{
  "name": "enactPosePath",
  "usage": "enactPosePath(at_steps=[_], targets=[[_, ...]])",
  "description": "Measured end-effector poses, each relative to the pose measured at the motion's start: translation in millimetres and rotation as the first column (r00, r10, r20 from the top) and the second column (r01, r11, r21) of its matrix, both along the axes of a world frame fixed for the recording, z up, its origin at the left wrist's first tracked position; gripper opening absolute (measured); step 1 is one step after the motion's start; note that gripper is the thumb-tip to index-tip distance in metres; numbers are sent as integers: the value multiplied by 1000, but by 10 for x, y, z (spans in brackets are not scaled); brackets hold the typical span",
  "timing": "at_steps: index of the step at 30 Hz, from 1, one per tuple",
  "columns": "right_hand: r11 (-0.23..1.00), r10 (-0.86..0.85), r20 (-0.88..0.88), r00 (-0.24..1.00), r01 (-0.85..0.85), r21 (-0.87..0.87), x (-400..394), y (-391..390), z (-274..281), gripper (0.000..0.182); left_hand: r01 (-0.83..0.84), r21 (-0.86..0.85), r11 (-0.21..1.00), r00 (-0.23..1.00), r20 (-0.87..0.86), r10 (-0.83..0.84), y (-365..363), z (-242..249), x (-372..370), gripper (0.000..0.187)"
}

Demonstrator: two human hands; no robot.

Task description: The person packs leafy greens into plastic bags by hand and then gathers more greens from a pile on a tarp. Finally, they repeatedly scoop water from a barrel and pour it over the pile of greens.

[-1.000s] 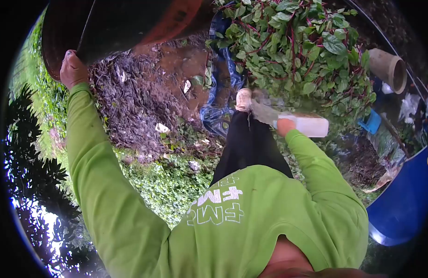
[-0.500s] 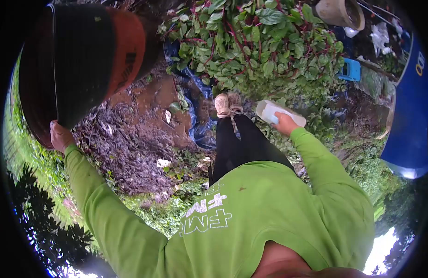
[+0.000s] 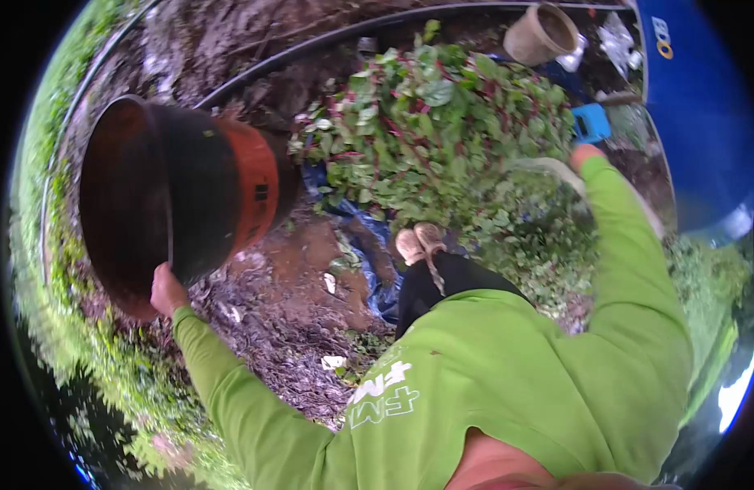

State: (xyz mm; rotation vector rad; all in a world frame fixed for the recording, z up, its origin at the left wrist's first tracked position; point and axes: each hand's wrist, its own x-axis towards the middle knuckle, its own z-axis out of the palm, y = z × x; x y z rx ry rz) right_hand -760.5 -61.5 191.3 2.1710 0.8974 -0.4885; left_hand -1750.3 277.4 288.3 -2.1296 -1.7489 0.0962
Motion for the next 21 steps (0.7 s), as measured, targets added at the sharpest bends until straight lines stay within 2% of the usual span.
enactPosePath(at_steps=[1, 2, 3, 4, 6, 8, 9, 10, 11, 12, 13, 14, 15, 16, 17, 18, 19, 20, 21], targets=[[997, -26, 112, 993, 18, 74, -21, 79, 242, 36, 54, 27, 998, 998, 44, -55, 50, -30, -62, 26], [996, -37, 145, 989, 25, 88, -52, 220, 455, 35, 18, 15, 1000, 978, 206, -20, 8, 94, 94, 29], [999, -6, 134, 991, 1, 37, -153, 446, 644, 33, -151, -148, 977, 722, 659, 212, 142, -22, -41, 29], [999, 36, 105, 994, -35, -14, -348, 700, 845, 32, -349, -260, 900, 325, 868, 377, 207, 44, 119, 37], [990, 122, 16, 992, -121, -78, -910, 1286, 1272, 30, -661, -243, 710, 417, 669, 616, 123, 379, 584, 49], [975, 221, -102, 970, -219, 25, -1595, 1896, 1708, 29, -764, -152, 627, 490, 496, 717, 111, 472, 746, 53], [951, 286, -131, 949, -265, 157, -1835, 2156, 1801, 35, -757, -109, 644, 519, 498, 695, 86, 445, 748, 50], [817, 444, -300, 844, -244, 522, -2569, 2352, 2377, 41, -750, -81, 656, 540, 498, 678, 49, 422, 712, 49], [643, 600, -353, 718, -170, 747, -2875, 2498, 2543, 47, -729, -52, 683, 572, 501, 649, 1, 412, 684, 48], [543, 680, -370, 633, -95, 834, -3283, 2634, 2782, 45, -689, -22, 724, 615, 511, 601, 15, 420, 721, 47], [320, 817, -296, 495, 38, 947, -3646, 2706, 2891, 41, -687, -92, 720, 615, 455, 644, 8, 501, 764, 42], [-69, 937, 37, 348, 79, 994, -3955, 2837, 2968, 37, -524, 53, 850, 824, 284, 491, -9, 320, 611, 40], [66, 975, -114, 190, 244, 968, -4277, 2835, 3257, 36, -537, -21, 843, 819, 227, 527, -76, 474, 740, 37], [-226, 966, 185, 182, 244, 943, -4616, 3073, 3142, 33, -530, -31, 848, 804, 301, 513, -21, 369, 586, 33], [-362, 931, 326, 163, 314, 878, -4930, 3165, 3224, 31, -568, -112, 816, 789, 209, 578, -10, 438, 631, 33], [-336, 941, 313, 129, 243, 910, -5231, 3218, 3353, 30, -589, -116, 799, 766, 233, 599, -68, 519, 723, 39], [-322, 937, 309, 160, 58, 945, -5611, 3342, 3367, 31, -544, -93, 834, 778, 317, 543, 83, 216, 316, 44], [-525, 846, 498, 193, 133, 840, -6126, 3619, 3153, 39, -628, -108, 770, 674, 420, 608, 22, 358, 510, 46], [-607, 741, 566, 361, -3, 795, -6297, 3516, 3135, 55, -602, -201, 773, 639, 459, 617, -41, 541, 700, 51]])
